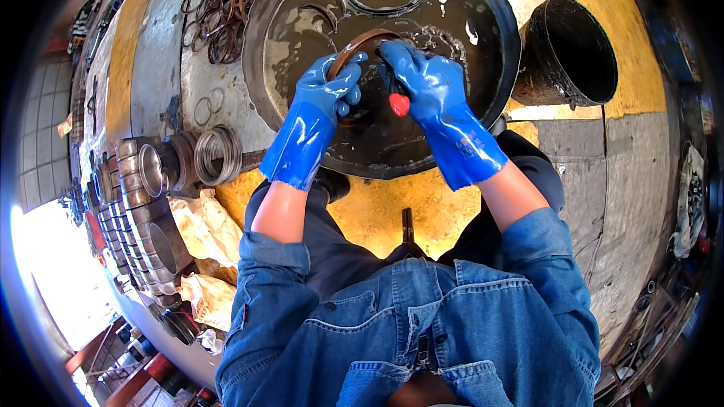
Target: The person cleans metal rings using a brush while holding them over a tub of liquid. They pick up a ring, dip it, scrub various parts of it with the brush, and then place it onto a pile of other cleaned rings on the table.
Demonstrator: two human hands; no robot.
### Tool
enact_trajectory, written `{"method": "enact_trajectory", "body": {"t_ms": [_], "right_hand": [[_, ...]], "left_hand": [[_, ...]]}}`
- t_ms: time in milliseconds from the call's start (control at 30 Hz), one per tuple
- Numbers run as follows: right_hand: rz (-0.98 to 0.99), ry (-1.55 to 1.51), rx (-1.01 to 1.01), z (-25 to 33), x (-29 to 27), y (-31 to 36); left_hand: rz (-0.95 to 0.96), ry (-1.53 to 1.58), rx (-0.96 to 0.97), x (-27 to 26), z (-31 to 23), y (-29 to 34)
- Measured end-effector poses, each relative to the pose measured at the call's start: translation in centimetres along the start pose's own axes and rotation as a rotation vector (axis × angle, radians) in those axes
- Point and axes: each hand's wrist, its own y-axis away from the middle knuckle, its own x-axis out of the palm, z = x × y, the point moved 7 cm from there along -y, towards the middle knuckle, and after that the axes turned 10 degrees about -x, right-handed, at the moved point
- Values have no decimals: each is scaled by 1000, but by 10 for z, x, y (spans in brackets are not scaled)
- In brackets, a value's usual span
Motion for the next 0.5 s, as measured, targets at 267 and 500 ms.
{"method": "enact_trajectory", "body": {"t_ms": [267, 500], "right_hand": [[112, -377, 551, -47, 36, 17], [230, -1342, 776, -15, 64, 41]], "left_hand": [[20, 12, 65, 2, -3, 0], [16, 60, 105, -5, 0, -3]]}}
